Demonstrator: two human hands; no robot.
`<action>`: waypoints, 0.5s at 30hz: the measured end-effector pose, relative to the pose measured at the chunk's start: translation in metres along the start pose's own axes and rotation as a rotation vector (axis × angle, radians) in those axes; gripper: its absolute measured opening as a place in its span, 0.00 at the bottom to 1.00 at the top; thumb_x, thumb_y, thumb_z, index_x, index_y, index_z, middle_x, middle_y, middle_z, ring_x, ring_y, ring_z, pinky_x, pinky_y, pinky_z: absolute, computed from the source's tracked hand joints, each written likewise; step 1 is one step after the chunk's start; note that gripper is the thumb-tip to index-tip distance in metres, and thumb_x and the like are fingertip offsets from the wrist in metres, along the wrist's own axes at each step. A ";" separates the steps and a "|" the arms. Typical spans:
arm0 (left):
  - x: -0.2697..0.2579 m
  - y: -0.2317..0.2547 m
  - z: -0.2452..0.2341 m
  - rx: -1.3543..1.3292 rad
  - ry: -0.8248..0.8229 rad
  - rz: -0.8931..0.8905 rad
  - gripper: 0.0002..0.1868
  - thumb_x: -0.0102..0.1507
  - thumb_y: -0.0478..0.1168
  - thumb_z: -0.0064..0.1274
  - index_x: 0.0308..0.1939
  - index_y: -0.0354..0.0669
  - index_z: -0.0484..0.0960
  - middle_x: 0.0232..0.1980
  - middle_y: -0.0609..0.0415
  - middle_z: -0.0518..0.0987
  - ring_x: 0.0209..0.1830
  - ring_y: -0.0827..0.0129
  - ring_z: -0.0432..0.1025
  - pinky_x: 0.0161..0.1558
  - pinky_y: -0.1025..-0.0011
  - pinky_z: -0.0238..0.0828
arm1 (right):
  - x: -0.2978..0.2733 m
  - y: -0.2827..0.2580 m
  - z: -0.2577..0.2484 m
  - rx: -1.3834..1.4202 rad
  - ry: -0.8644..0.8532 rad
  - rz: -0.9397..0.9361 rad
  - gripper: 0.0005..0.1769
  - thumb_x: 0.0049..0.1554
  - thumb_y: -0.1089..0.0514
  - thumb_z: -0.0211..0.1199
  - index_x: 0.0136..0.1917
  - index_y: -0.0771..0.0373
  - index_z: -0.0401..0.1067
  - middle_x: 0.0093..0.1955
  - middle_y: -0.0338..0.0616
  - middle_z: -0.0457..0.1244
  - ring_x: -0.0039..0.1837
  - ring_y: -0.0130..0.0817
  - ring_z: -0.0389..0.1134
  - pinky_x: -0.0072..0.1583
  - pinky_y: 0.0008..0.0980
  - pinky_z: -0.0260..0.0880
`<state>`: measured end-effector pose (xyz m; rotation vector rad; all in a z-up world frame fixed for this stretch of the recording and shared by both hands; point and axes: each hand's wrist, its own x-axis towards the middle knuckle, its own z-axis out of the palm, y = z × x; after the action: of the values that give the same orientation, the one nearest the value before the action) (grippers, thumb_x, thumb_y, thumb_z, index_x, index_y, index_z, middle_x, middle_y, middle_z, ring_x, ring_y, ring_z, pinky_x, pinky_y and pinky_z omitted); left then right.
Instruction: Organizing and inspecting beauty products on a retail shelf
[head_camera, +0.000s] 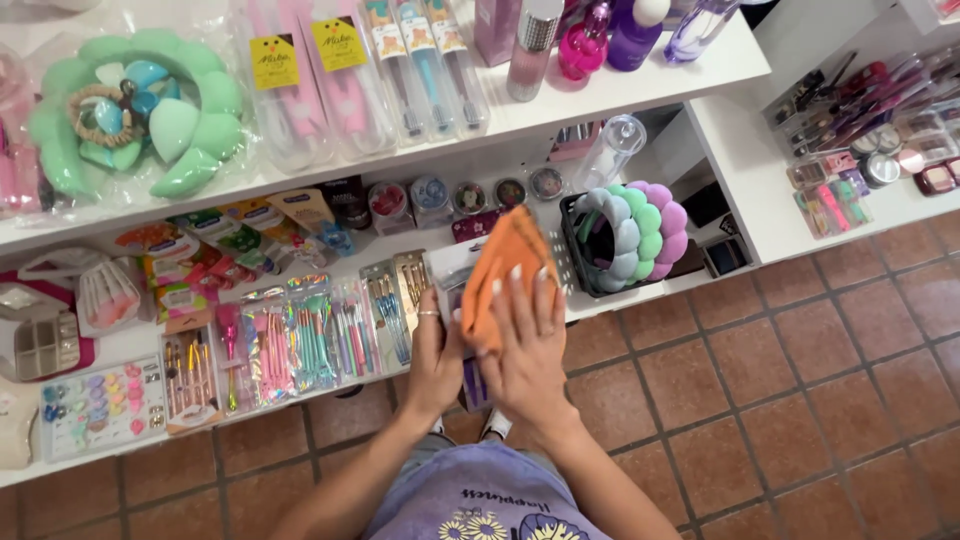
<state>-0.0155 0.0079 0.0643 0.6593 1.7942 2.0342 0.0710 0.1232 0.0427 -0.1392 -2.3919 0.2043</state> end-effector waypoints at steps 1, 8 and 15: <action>0.002 0.005 0.002 -0.001 -0.005 0.004 0.19 0.72 0.43 0.36 0.64 0.38 0.69 0.46 0.42 0.83 0.44 0.66 0.70 0.48 0.58 0.73 | -0.004 0.014 0.001 -0.004 0.005 0.001 0.36 0.63 0.45 0.43 0.78 0.65 0.61 0.84 0.57 0.47 0.85 0.67 0.38 0.80 0.64 0.31; -0.010 0.003 -0.001 -0.143 0.021 -0.052 0.23 0.70 0.43 0.46 0.68 0.41 0.64 0.59 0.43 0.75 0.63 0.57 0.68 0.67 0.51 0.62 | 0.019 0.024 -0.042 1.411 0.282 1.439 0.18 0.62 0.55 0.62 0.63 0.64 0.74 0.59 0.56 0.70 0.56 0.45 0.72 0.57 0.45 0.74; -0.006 -0.020 0.021 -0.114 -0.119 -0.089 0.33 0.59 0.45 0.67 0.62 0.37 0.69 0.52 0.44 0.77 0.55 0.59 0.70 0.60 0.56 0.68 | 0.016 0.013 -0.048 1.898 0.431 1.466 0.25 0.61 0.46 0.59 0.68 0.59 0.72 0.66 0.56 0.67 0.64 0.49 0.71 0.67 0.50 0.70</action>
<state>-0.0002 0.0249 0.0459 0.6403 1.6001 1.9780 0.0921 0.1433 0.0855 -0.7870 -0.4631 2.4219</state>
